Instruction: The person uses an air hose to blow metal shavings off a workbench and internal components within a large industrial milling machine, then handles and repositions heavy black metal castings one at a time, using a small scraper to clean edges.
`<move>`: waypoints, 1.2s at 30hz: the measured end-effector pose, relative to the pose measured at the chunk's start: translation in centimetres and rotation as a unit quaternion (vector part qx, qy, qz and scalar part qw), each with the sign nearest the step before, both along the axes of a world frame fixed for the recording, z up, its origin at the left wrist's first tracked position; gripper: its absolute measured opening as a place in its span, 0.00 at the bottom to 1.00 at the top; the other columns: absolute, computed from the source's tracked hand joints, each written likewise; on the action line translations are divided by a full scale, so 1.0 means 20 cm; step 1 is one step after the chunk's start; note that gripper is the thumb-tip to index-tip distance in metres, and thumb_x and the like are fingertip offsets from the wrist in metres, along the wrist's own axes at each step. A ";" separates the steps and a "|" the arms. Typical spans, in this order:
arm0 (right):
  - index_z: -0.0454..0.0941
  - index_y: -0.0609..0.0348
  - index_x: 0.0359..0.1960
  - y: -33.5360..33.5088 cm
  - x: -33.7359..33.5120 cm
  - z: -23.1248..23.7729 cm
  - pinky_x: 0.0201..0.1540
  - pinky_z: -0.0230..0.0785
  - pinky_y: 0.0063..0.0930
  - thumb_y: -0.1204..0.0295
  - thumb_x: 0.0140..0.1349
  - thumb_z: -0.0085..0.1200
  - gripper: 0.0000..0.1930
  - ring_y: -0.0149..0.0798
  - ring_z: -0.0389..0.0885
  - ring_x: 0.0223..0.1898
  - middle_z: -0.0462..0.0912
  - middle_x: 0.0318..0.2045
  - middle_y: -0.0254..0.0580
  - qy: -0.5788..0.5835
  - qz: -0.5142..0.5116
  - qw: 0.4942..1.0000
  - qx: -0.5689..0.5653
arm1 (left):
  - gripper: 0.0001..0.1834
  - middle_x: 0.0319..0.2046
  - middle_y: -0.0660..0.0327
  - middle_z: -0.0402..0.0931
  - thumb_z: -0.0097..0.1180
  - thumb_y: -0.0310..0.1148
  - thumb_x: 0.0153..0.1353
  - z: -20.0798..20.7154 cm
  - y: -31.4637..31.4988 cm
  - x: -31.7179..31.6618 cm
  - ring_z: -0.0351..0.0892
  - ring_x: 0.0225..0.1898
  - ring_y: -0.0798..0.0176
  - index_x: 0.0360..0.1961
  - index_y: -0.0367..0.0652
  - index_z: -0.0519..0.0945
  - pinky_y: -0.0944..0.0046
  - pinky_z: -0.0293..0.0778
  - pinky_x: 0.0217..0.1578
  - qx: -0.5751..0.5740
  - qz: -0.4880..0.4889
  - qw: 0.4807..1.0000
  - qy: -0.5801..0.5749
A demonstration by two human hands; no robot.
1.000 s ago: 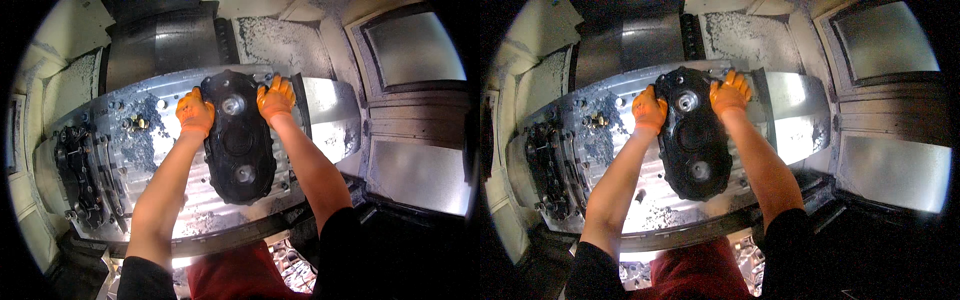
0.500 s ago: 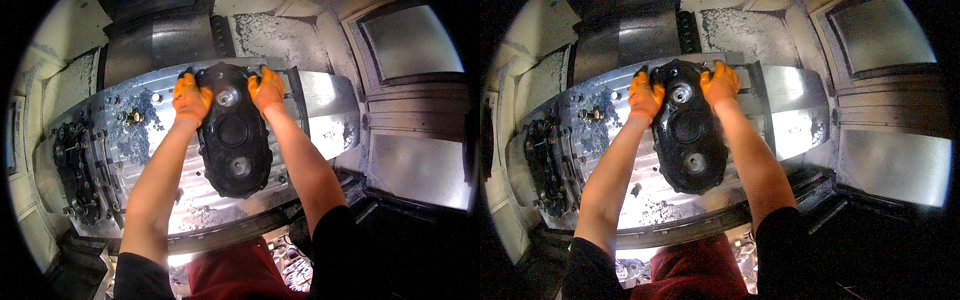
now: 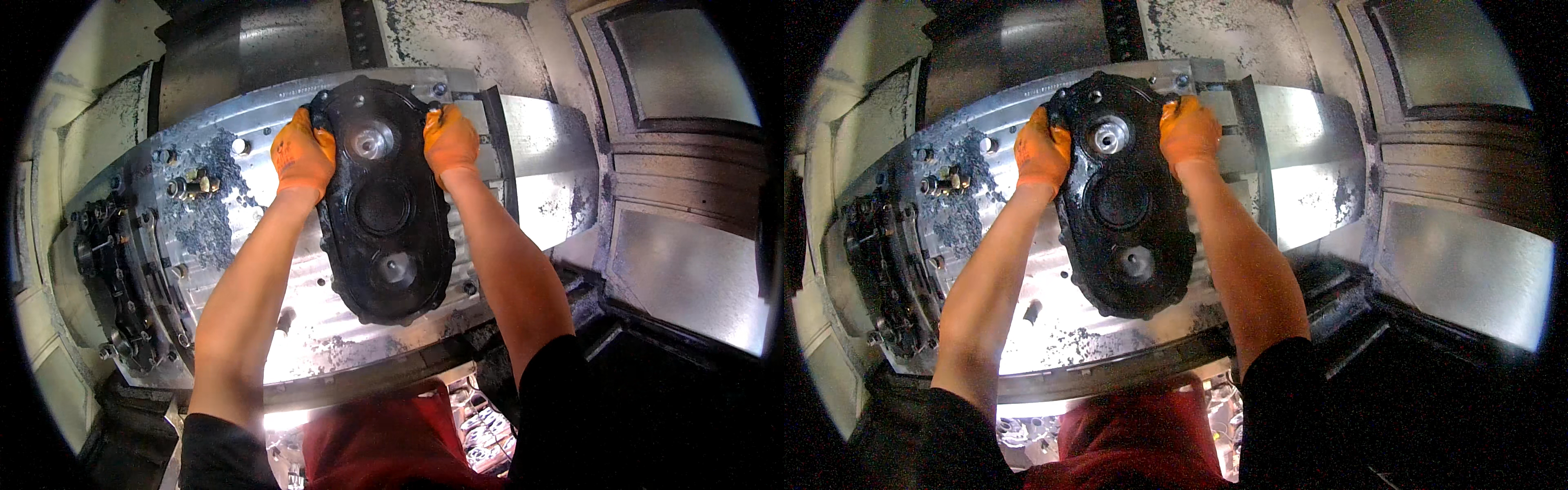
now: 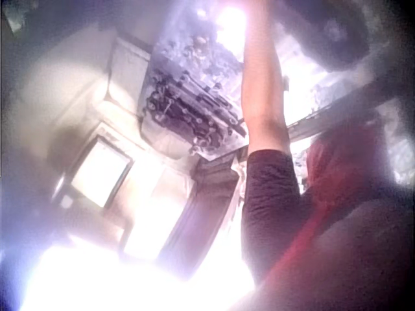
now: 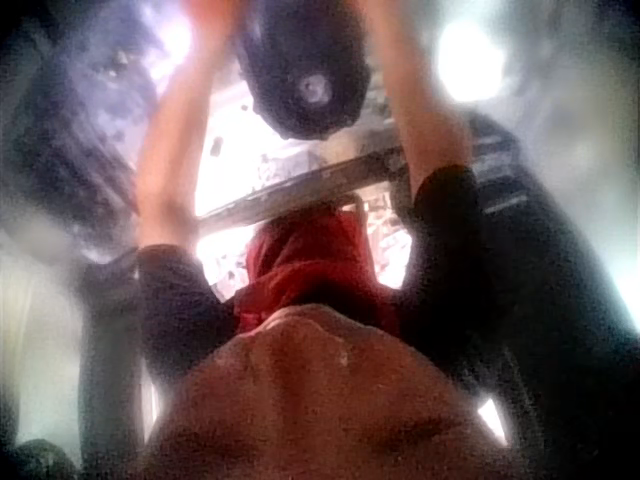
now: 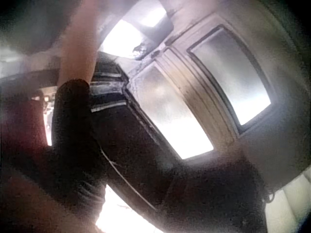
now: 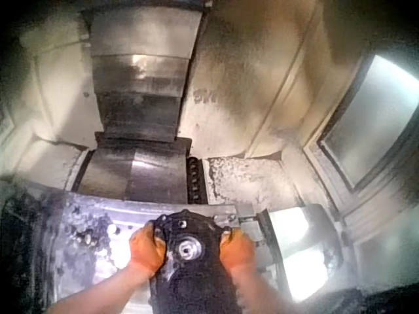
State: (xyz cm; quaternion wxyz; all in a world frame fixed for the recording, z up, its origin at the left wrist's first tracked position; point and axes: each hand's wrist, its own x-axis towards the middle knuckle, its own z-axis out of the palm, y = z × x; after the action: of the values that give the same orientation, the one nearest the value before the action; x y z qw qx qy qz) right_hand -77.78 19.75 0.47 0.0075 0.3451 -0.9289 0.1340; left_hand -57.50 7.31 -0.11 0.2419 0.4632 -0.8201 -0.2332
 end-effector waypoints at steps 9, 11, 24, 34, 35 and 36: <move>0.75 0.57 0.50 -0.02 0.01 0.08 0.53 0.67 0.53 0.56 0.65 0.48 0.20 0.61 0.79 0.46 0.81 0.40 0.60 -0.060 0.000 0.996 0.059 | 0.16 0.32 0.41 0.79 0.50 0.33 0.57 -0.03 0.02 0.00 0.78 0.38 0.37 0.41 0.32 0.78 0.47 0.73 0.41 -0.022 0.009 1.000 -0.013; 0.72 0.59 0.53 -0.03 0.02 0.15 0.55 0.65 0.55 0.56 0.64 0.48 0.22 0.61 0.76 0.50 0.78 0.45 0.60 -0.011 0.027 0.997 0.065 | 0.15 0.28 0.42 0.78 0.51 0.33 0.56 0.04 0.01 -0.03 0.78 0.36 0.36 0.40 0.33 0.77 0.47 0.73 0.39 -0.015 0.018 1.000 -0.013; 0.63 0.65 0.63 0.39 0.36 0.02 0.67 0.50 0.57 0.52 0.63 0.48 0.34 0.61 0.63 0.61 0.67 0.59 0.59 0.105 0.121 0.986 0.046 | 0.22 0.40 0.55 0.72 0.58 0.41 0.51 0.18 0.39 0.14 0.69 0.47 0.51 0.45 0.41 0.74 0.52 0.59 0.56 -0.139 -0.099 0.973 -0.154; 0.72 0.67 0.54 0.57 0.63 0.16 0.54 0.65 0.49 0.58 0.56 0.56 0.29 0.59 0.70 0.49 0.71 0.44 0.55 0.083 0.130 0.988 0.012 | 0.20 0.33 0.57 0.69 0.59 0.40 0.47 0.16 0.50 0.23 0.68 0.40 0.53 0.40 0.42 0.74 0.56 0.61 0.47 -0.070 -0.156 0.973 -0.155; 0.72 0.67 0.53 0.57 0.62 0.20 0.53 0.65 0.50 0.58 0.56 0.56 0.28 0.59 0.70 0.49 0.71 0.43 0.56 0.004 0.129 0.992 0.009 | 0.20 0.33 0.57 0.69 0.59 0.40 0.47 0.14 0.50 0.23 0.68 0.40 0.53 0.40 0.42 0.74 0.56 0.61 0.47 -0.078 -0.154 0.975 -0.141; 0.72 0.67 0.53 0.54 0.58 0.20 0.52 0.65 0.50 0.58 0.56 0.56 0.28 0.58 0.70 0.48 0.71 0.43 0.55 0.025 0.131 0.991 0.004 | 0.21 0.33 0.57 0.69 0.58 0.40 0.47 0.13 0.50 0.21 0.68 0.40 0.53 0.41 0.42 0.74 0.56 0.61 0.47 -0.086 -0.152 0.976 -0.128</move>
State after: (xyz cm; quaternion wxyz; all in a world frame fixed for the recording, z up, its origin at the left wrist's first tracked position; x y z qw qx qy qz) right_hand -66.18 30.58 4.53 0.0117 0.4672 -0.8757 0.1215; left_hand -53.21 17.29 2.51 0.1355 0.3366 -0.9220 -0.1352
